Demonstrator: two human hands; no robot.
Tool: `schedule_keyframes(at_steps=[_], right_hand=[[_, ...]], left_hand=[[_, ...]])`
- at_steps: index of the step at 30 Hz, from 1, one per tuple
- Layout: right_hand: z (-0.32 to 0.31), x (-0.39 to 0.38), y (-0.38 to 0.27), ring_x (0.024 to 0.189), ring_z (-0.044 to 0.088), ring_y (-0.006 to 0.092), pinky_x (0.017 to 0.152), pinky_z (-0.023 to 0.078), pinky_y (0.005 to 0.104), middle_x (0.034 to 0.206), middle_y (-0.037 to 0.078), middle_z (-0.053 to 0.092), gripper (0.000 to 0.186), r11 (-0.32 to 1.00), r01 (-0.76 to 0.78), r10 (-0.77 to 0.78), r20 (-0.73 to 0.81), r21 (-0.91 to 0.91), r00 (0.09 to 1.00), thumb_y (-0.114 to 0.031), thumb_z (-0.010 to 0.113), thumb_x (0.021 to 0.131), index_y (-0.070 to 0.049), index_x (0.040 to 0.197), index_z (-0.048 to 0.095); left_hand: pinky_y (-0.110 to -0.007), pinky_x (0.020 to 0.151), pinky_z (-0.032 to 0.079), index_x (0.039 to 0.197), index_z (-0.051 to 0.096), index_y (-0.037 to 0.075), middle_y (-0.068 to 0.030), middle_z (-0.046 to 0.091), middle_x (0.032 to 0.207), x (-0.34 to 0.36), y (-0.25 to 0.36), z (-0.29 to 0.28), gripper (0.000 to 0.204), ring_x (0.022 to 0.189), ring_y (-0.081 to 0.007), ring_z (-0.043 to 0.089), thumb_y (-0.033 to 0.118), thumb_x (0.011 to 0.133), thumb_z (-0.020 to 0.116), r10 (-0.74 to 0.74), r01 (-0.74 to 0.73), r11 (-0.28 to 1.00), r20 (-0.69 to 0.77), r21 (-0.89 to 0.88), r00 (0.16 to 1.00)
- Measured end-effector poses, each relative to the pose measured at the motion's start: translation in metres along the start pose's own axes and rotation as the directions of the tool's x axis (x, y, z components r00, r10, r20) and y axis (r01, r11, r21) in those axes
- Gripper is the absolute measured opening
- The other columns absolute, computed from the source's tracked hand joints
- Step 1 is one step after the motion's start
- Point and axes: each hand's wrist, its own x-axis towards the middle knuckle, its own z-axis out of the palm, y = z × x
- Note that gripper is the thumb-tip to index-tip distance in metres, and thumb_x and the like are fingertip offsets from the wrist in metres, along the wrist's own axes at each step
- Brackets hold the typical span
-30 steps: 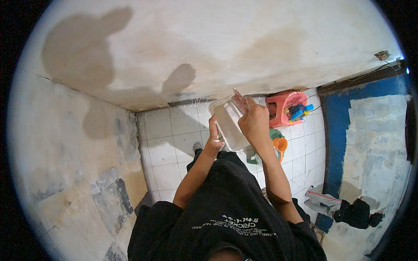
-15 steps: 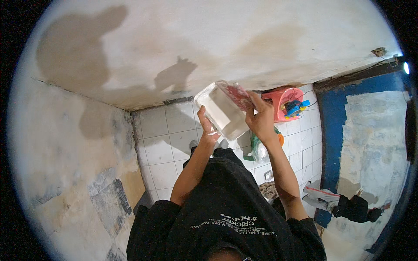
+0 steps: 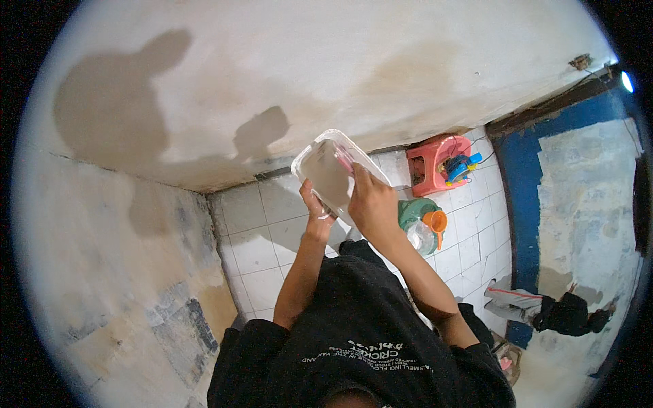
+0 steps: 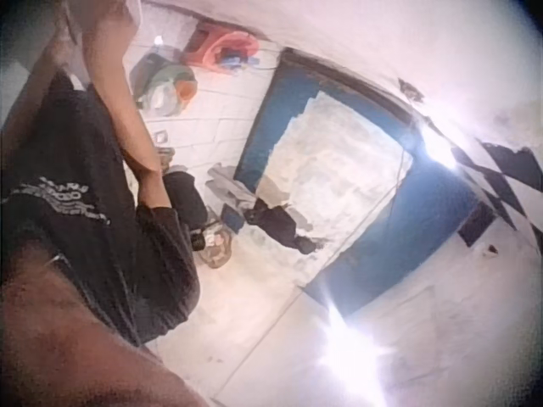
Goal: The person applies a white substance from a plastic container onto a wall using a putty knife, then scrapes excess material back into the container.
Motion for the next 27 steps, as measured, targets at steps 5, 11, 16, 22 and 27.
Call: schedule_keyframes(at_steps=[5,11,16,22,27], right_hand=[[0.021,-0.014,0.0,0.072,0.064,0.0308,0.058,0.052,0.0395,0.081,0.016,0.063,0.037,0.997,0.038,-0.038,-0.006,0.07,0.999,0.003,0.054,0.067,0.001,0.104,0.053],[0.011,-0.02,-0.009,0.076,0.064,0.0325,0.06,0.053,0.0395,0.088,0.017,0.063,0.043,0.991,-0.01,-0.003,0.101,0.132,0.995,0.001,0.056,0.065,0.002,0.108,0.053],[0.016,-0.02,-0.006,0.076,0.064,0.0339,0.061,0.052,0.0413,0.09,0.02,0.062,0.046,0.998,-0.012,0.005,0.109,0.065,0.994,-0.001,0.059,0.065,0.004,0.109,0.051],[0.014,-0.028,-0.012,0.08,0.063,0.036,0.068,0.052,0.0415,0.093,0.022,0.062,0.052,0.949,-0.111,0.054,0.194,0.294,0.979,-0.01,0.066,0.067,0.005,0.114,0.05],[-0.015,0.007,0.012,0.07,0.062,0.0402,0.061,0.051,0.0429,0.078,0.025,0.061,0.031,0.883,-0.215,0.218,0.04,0.418,0.975,0.0,0.058,0.072,0.001,0.103,0.058]], left_hand=[[-0.037,0.088,0.047,0.127,0.046,0.011,-0.0078,0.055,0.117,0.002,0.002,-0.012,0.067,0.104,-0.0223,0.055,0.056,0.079,0.048,-0.01,0.013,0.999,0.059,-0.042,0.998],[-0.039,0.089,0.046,0.124,0.048,0.011,-0.0078,0.054,0.118,0.002,0.001,-0.042,0.062,0.103,-0.0235,0.055,0.055,0.08,0.047,-0.059,0.083,0.978,0.127,-0.193,0.99],[-0.04,0.091,0.042,0.125,0.046,0.013,-0.0073,0.052,0.118,-0.003,0.004,-0.028,0.067,0.106,-0.0244,0.051,0.063,0.081,0.039,-0.051,0.049,0.998,-0.05,-0.037,0.997],[-0.041,0.086,0.048,0.125,0.047,0.011,-0.0089,0.054,0.118,-0.005,0.011,-0.015,0.07,0.104,-0.0262,0.055,0.061,0.076,0.049,-0.098,0.102,0.989,0.043,-0.102,0.994],[-0.042,0.088,0.047,0.129,0.044,0.01,-0.0112,0.055,0.119,0.0,0.012,0.016,0.071,0.106,-0.0277,0.055,0.058,0.077,0.047,-0.011,0.013,0.994,0.011,-0.112,1.0]])
